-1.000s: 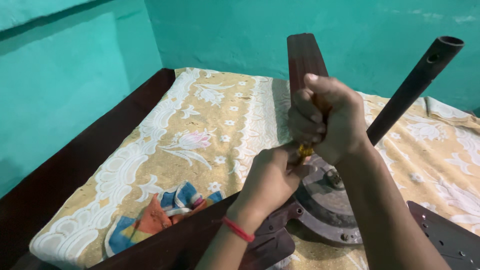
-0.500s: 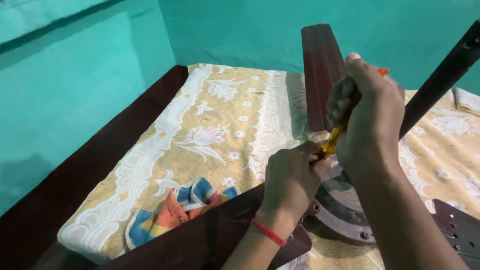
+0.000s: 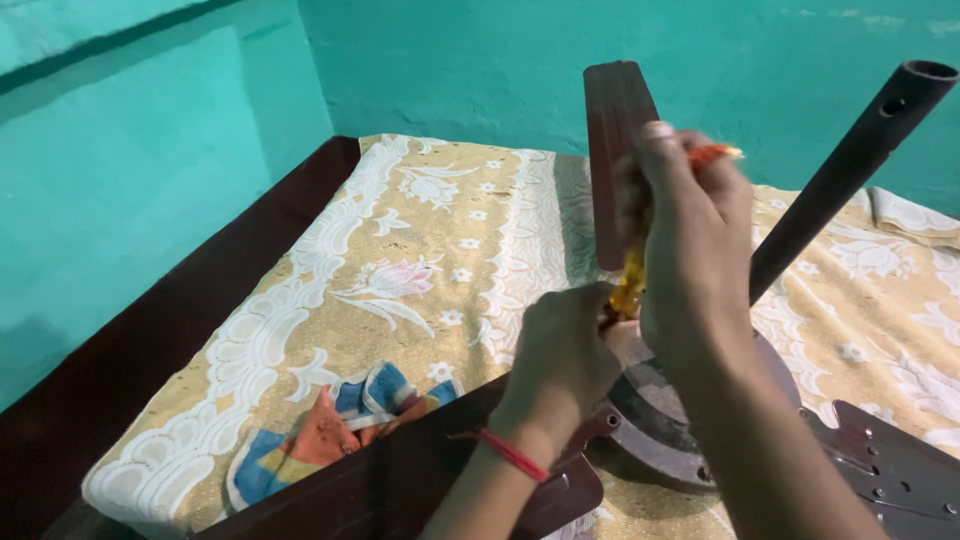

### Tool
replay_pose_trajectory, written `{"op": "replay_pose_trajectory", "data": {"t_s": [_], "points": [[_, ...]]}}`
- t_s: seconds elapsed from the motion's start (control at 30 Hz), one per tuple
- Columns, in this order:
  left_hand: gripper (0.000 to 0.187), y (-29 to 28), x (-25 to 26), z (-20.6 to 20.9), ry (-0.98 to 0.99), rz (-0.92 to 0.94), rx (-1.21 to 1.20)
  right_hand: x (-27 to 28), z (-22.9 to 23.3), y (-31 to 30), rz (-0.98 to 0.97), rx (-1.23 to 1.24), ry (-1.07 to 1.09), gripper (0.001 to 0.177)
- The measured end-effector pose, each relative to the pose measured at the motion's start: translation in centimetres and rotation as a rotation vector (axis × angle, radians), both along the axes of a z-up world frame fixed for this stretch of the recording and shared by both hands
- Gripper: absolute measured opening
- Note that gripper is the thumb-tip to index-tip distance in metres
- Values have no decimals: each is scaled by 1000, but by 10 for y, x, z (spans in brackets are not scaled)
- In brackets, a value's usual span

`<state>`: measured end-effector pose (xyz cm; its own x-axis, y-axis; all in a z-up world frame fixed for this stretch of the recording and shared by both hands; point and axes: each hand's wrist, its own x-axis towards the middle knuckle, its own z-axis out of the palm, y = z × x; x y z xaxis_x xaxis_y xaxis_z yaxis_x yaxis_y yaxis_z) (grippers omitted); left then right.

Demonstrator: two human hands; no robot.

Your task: The person uses a screwdriver to attach fan blades to a ceiling fan motor housing. They align each blade and tighten the screws to secure it in place.

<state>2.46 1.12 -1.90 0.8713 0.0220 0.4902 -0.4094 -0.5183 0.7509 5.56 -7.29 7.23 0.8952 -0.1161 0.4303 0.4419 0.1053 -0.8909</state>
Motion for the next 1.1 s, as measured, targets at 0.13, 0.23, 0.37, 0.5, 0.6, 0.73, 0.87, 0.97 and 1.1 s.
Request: {"op": "replay_pose_trajectory", "data": {"t_s": [0.13, 0.23, 0.37, 0.5, 0.6, 0.73, 0.87, 0.97, 1.1], "points": [[17, -4, -5, 4, 52, 27, 53, 7, -6, -3, 39, 177, -39, 29], [20, 1, -7, 5, 117, -50, -8, 14, -4, -9, 71, 147, 10, 31], [16, 7, -4, 4, 37, -141, -26, 18, -2, -9, 20, 154, 38, 31], [18, 6, 2, 1, -46, -225, -24, 15, -7, -14, -55, 58, 53, 18], [15, 6, 5, -1, 67, -218, 32, 13, -10, -21, -30, 24, 24, 15], [15, 3, 2, -2, -24, -248, -42, 10, -10, -25, -13, 32, -62, 18], [16, 0, 3, -3, 99, -207, 99, 5, -10, -25, -23, 34, -39, 17], [16, 0, 4, -6, 105, -196, 167, 6, -12, -24, 3, 57, -62, 17], [28, 0, 6, -13, -16, -179, 185, 10, -16, -25, 26, 85, -98, 17]]}}
